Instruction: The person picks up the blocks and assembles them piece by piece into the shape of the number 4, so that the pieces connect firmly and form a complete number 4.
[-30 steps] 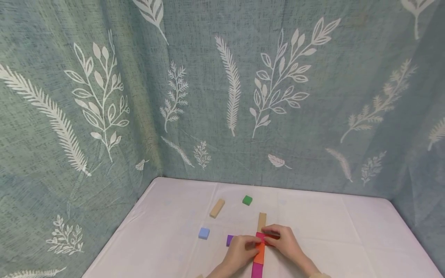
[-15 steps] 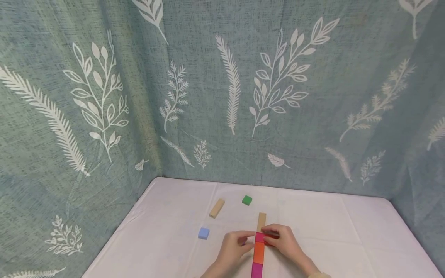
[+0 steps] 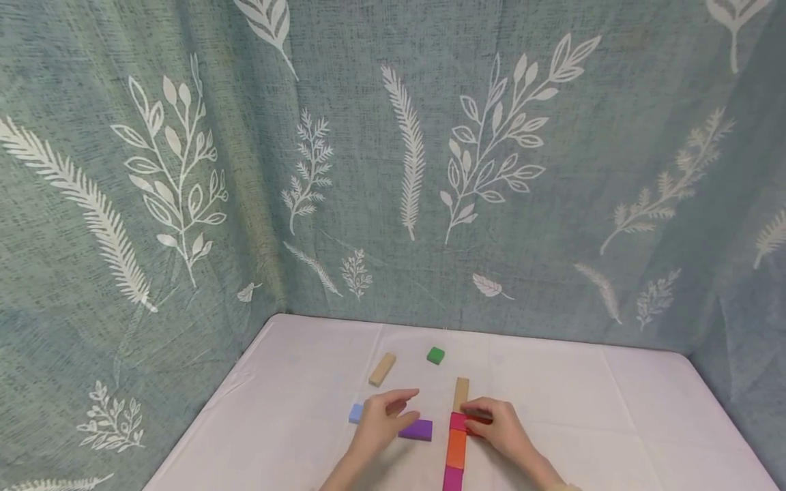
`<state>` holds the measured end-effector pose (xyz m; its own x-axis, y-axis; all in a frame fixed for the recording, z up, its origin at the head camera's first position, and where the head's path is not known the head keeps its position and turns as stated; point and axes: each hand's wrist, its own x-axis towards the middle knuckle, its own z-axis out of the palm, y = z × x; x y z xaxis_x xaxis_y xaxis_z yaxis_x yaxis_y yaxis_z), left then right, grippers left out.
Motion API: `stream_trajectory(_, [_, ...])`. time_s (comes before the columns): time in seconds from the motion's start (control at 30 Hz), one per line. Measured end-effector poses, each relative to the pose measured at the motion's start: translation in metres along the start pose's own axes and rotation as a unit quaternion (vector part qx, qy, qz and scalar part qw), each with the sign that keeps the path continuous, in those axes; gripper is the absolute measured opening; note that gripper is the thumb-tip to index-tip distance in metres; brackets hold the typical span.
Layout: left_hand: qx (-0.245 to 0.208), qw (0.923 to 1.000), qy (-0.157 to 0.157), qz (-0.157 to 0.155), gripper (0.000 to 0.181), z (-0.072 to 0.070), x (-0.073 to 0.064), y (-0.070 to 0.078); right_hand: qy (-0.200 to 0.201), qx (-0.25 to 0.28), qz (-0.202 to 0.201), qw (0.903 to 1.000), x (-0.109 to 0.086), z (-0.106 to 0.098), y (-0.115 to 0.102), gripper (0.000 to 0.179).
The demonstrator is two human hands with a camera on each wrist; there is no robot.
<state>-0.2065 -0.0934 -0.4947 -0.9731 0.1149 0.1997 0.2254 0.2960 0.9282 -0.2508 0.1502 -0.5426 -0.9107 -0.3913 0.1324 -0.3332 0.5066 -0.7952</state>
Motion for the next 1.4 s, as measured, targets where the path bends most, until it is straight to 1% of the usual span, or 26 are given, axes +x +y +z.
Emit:
stream_trajectory(0.17, [-0.021, 0.9997, 0.009, -0.003, 0.033, -0.011, 0.001, -0.004, -0.005, 0.005, 0.010, 0.9999, 0.000, 0.000, -0.001, 0.028])
stream_trajectory(0.33, [-0.030, 0.9994, 0.005, -0.016, 0.034, -0.015, -0.002, -0.009, -0.005, 0.004, 0.008, 1.0000, 0.001, -0.002, -0.002, 0.028])
stream_trajectory(0.4, [-0.026, 0.9994, 0.002, -0.021, 0.034, -0.015, -0.004, -0.013, -0.004, 0.003, 0.006, 1.0000, 0.001, -0.002, -0.002, 0.028])
stream_trajectory(0.67, [0.023, 0.9992, -0.014, -0.029, 0.035, -0.013, -0.005, -0.034, -0.001, 0.001, 0.002, 1.0000, 0.001, -0.002, -0.002, 0.027])
stream_trajectory(0.77, [0.022, 0.9991, -0.019, -0.030, 0.034, -0.011, -0.006, -0.041, 0.000, -0.004, -0.001, 1.0000, 0.001, -0.002, -0.002, 0.027])
stream_trajectory(0.93, [0.013, 0.9992, -0.028, -0.027, 0.036, -0.009, -0.006, -0.047, -0.002, -0.003, -0.002, 1.0000, 0.001, -0.002, -0.003, 0.027])
stream_trajectory(1.03, [0.005, 0.9992, -0.032, -0.022, 0.036, -0.009, -0.006, -0.049, -0.003, 0.002, 0.001, 1.0000, 0.001, -0.002, -0.003, 0.027])
stream_trajectory(1.23, [0.002, 0.9989, -0.033, -0.033, 0.038, -0.008, -0.007, -0.052, 0.002, -0.001, 0.006, 1.0000, 0.001, -0.002, -0.003, 0.026])
stream_trajectory(1.4, [-0.009, 0.9991, -0.032, -0.026, 0.037, -0.006, -0.007, -0.054, 0.004, -0.002, 0.010, 0.9999, 0.001, -0.002, -0.003, 0.026])
